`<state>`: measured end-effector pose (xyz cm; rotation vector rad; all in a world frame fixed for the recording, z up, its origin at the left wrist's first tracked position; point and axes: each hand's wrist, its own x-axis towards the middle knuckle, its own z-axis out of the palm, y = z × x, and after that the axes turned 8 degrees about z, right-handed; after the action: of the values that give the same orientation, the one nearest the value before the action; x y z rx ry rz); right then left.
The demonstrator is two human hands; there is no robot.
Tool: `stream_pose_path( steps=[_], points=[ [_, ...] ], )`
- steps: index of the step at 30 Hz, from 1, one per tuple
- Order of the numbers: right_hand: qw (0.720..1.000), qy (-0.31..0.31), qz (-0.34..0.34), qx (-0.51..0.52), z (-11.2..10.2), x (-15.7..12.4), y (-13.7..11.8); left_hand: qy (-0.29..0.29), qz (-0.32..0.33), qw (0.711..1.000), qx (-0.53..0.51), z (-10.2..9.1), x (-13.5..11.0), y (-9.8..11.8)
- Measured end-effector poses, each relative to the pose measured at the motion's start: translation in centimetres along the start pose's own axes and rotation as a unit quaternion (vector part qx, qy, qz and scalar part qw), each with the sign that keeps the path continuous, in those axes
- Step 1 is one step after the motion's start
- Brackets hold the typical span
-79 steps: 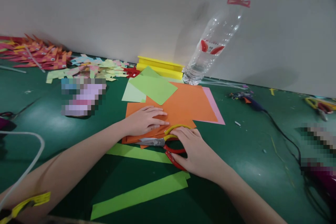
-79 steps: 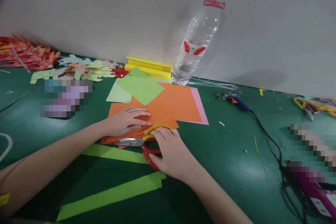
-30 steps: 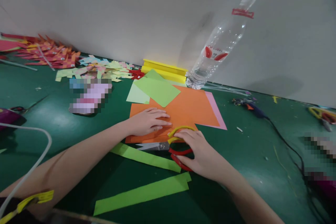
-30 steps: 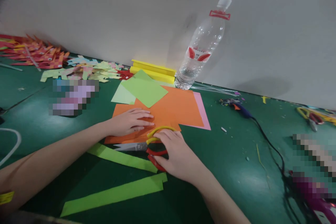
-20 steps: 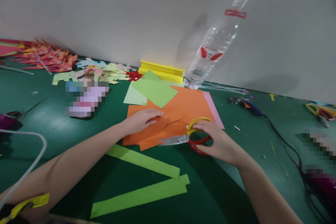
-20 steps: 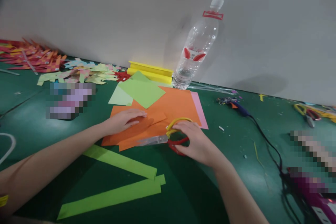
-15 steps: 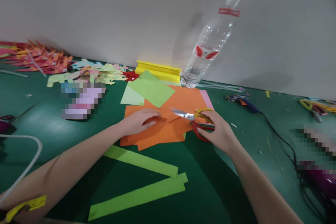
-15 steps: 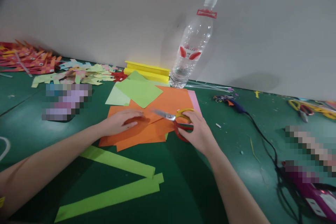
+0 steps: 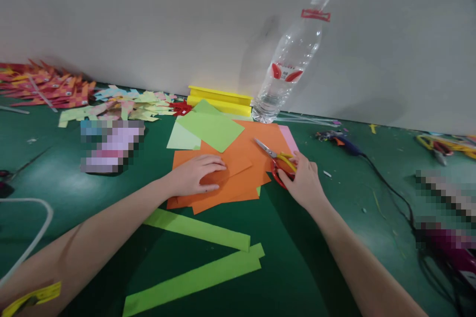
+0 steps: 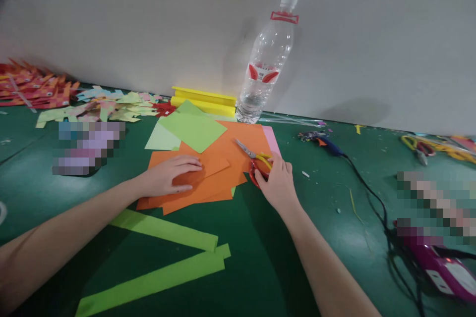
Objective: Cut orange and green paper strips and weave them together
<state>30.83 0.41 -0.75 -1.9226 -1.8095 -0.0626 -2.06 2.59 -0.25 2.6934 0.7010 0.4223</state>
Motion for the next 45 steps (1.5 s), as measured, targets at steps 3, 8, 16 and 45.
stream_pose_path(
  steps=[3,8,16,45],
  points=[
    [0.999,0.024,-0.023,-0.02,-0.4,-0.2,-0.6,-0.001,-0.006,1.0,0.003,-0.1,0.1,0.2],
    [0.99,-0.038,-0.137,0.0,-0.9,-1.1,-2.6,0.001,0.003,1.0,0.011,-0.1,0.1,0.2],
    [0.968,-0.125,-0.216,-0.028,-0.6,-2.3,-4.5,0.005,0.013,1.0,0.017,0.1,0.2,0.1],
    [0.954,-0.108,-0.277,-0.041,-0.9,-2.4,-5.3,0.0,0.071,0.997,0.041,0.5,0.6,0.9]
  ],
)
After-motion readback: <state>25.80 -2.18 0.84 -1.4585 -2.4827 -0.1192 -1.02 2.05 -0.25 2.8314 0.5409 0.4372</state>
